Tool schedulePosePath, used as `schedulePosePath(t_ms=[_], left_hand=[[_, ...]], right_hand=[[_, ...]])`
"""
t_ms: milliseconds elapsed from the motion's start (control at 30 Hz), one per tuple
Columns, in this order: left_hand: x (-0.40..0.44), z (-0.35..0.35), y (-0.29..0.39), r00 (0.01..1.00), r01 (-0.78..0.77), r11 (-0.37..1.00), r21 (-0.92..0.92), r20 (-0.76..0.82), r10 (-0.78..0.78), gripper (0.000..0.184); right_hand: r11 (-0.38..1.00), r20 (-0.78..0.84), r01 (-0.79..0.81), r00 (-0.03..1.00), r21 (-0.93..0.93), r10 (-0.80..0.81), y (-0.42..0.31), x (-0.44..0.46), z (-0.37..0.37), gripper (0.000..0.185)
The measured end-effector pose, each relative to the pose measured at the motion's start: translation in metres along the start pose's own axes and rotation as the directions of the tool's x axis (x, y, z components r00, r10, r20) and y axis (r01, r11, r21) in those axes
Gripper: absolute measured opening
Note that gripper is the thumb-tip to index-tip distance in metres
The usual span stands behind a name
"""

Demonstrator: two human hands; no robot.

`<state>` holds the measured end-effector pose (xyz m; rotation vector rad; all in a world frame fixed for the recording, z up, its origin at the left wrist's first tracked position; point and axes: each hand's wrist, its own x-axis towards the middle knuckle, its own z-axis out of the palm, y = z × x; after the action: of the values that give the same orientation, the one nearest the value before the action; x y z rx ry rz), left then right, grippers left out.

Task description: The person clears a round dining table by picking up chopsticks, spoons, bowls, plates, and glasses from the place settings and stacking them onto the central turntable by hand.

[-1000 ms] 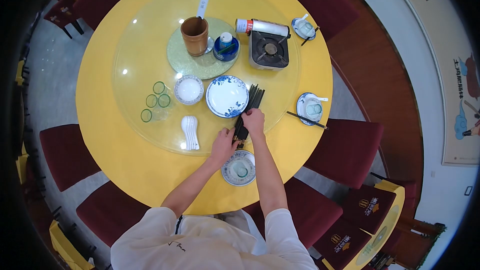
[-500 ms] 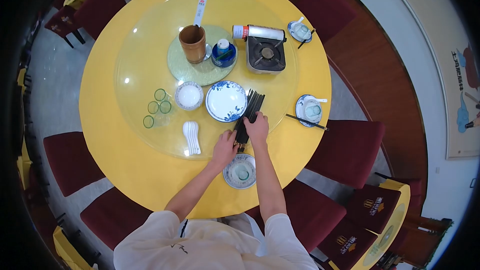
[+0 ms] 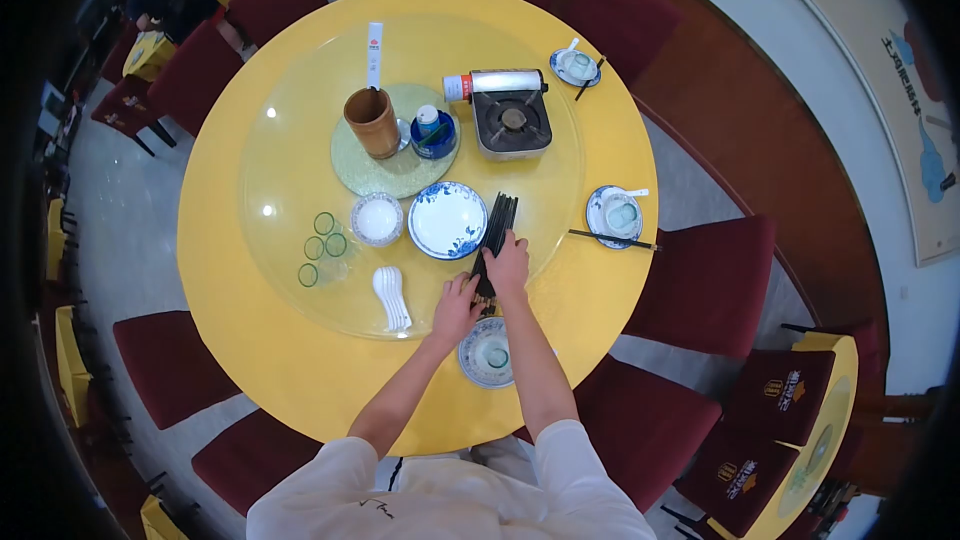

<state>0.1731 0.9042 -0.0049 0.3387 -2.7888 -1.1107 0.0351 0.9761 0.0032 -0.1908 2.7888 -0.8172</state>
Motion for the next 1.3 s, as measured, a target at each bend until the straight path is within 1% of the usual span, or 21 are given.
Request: schedulePosePath(t_ms=[67,100,167,200,300,333,400,433,533,600,633,700,733,800,833,933,1033,1100,1167,1233,1300], left_hand=[[0.0,0.0,0.003,1.0,0.009,1.0,-0.009,-0.023,-0.009,0.056],[-0.003,-0.002,0.004,1.0,0.02,1.0,-0.015,-0.022,-0.021,0.055],[-0.008,-0.007,0.004,0.992,-0.018,1.0,0.008,-0.124,0.019,0.048],[-0.014,-0.009,0.006,0.984,-0.035,0.999,0.019,-0.174,0.038,0.045],[-0.039,-0.02,0.007,0.98,0.191,0.934,-0.301,0.013,-0.197,0.03],[-0.053,-0.015,0.007,0.967,0.238,0.861,-0.449,0.027,-0.253,0.027],[-0.079,-0.006,0.003,0.903,0.428,0.66,-0.618,0.254,-0.348,0.03],[-0.09,-0.002,0.002,0.856,0.515,0.535,-0.67,0.366,-0.365,0.032],[-0.112,0.011,0.02,0.814,0.565,0.419,-0.711,0.396,-0.425,0.037],[-0.116,0.018,0.031,0.762,0.619,0.318,-0.719,0.451,-0.464,0.039],[-0.117,0.021,0.037,0.737,0.637,0.264,-0.725,0.472,-0.483,0.041],[-0.114,0.024,0.043,0.709,0.65,0.21,-0.731,0.482,-0.515,0.042],[-0.114,0.024,0.046,0.693,0.657,0.183,-0.732,0.49,-0.529,0.042],[-0.109,0.024,0.047,0.682,0.664,0.165,-0.729,0.501,-0.533,0.041],[-0.109,0.024,0.049,0.677,0.667,0.154,-0.729,0.507,-0.533,0.041],[-0.112,0.021,0.057,0.698,0.663,0.215,-0.717,0.489,-0.523,0.039],[-0.12,0.016,0.062,0.735,0.614,0.221,-0.758,0.446,-0.511,0.036],[-0.129,0.015,0.061,0.761,0.554,0.228,-0.8,0.376,-0.528,0.035],[-0.137,0.018,0.056,0.784,0.485,0.259,-0.835,0.284,-0.551,0.033],[-0.14,0.005,0.057,0.774,0.446,0.277,-0.851,0.212,-0.596,0.032],[-0.141,-0.008,0.056,0.75,0.432,0.296,-0.852,0.157,-0.643,0.03]], right_hand=[[0.998,-0.024,0.046,0.999,0.035,-0.045,0.005,-0.004,-0.001,0.061],[0.992,-0.06,0.103,0.993,0.071,-0.099,0.009,-0.009,-0.003,0.059],[0.97,-0.125,0.206,0.974,0.13,-0.19,0.016,-0.023,-0.018,0.055],[0.967,-0.14,0.21,0.972,0.146,-0.19,0.025,-0.033,-0.024,0.046],[0.95,-0.025,0.083,0.997,0.3,-0.079,0.054,-0.082,-0.053,0.038],[0.932,-0.051,0.081,0.996,0.353,-0.067,0.068,-0.101,-0.053,0.033],[0.891,0.128,-0.122,0.989,0.437,0.073,0.088,-0.142,-0.057,0.034],[0.871,0.172,-0.154,0.982,0.466,0.081,0.095,-0.161,-0.054,0.034],[0.8,0.295,-0.263,0.949,0.539,0.113,0.107,-0.195,-0.041,0.034],[0.745,0.369,-0.346,0.918,0.571,0.143,0.109,-0.204,-0.034,0.034],[0.752,0.377,-0.356,0.913,0.555,0.154,0.111,-0.201,-0.034,0.035],[0.765,0.406,-0.382,0.898,0.519,0.172,0.111,-0.194,-0.031,0.036],[0.717,0.442,-0.424,0.879,0.554,0.178,0.111,-0.193,-0.029,0.036],[0.611,0.507,-0.504,0.841,0.61,0.188,0.11,-0.189,-0.03,0.036],[0.604,0.496,-0.499,0.847,0.621,0.189,0.11,-0.19,-0.032,0.035],[0.601,0.473,-0.48,0.861,0.639,0.185,0.105,-0.197,-0.038,0.033],[0.626,0.454,-0.46,0.872,0.63,0.184,0.093,-0.207,-0.048,0.031],[0.646,0.429,-0.434,0.886,0.628,0.179,0.083,-0.211,-0.054,0.03],[0.675,0.374,-0.364,0.917,0.642,0.139,0.08,-0.213,-0.044,0.028],[0.7,0.342,-0.322,0.932,0.637,0.117,0.061,-0.214,-0.049,0.028],[0.687,0.371,-0.333,0.923,0.646,0.099,0.044,-0.213,-0.046,0.028]])
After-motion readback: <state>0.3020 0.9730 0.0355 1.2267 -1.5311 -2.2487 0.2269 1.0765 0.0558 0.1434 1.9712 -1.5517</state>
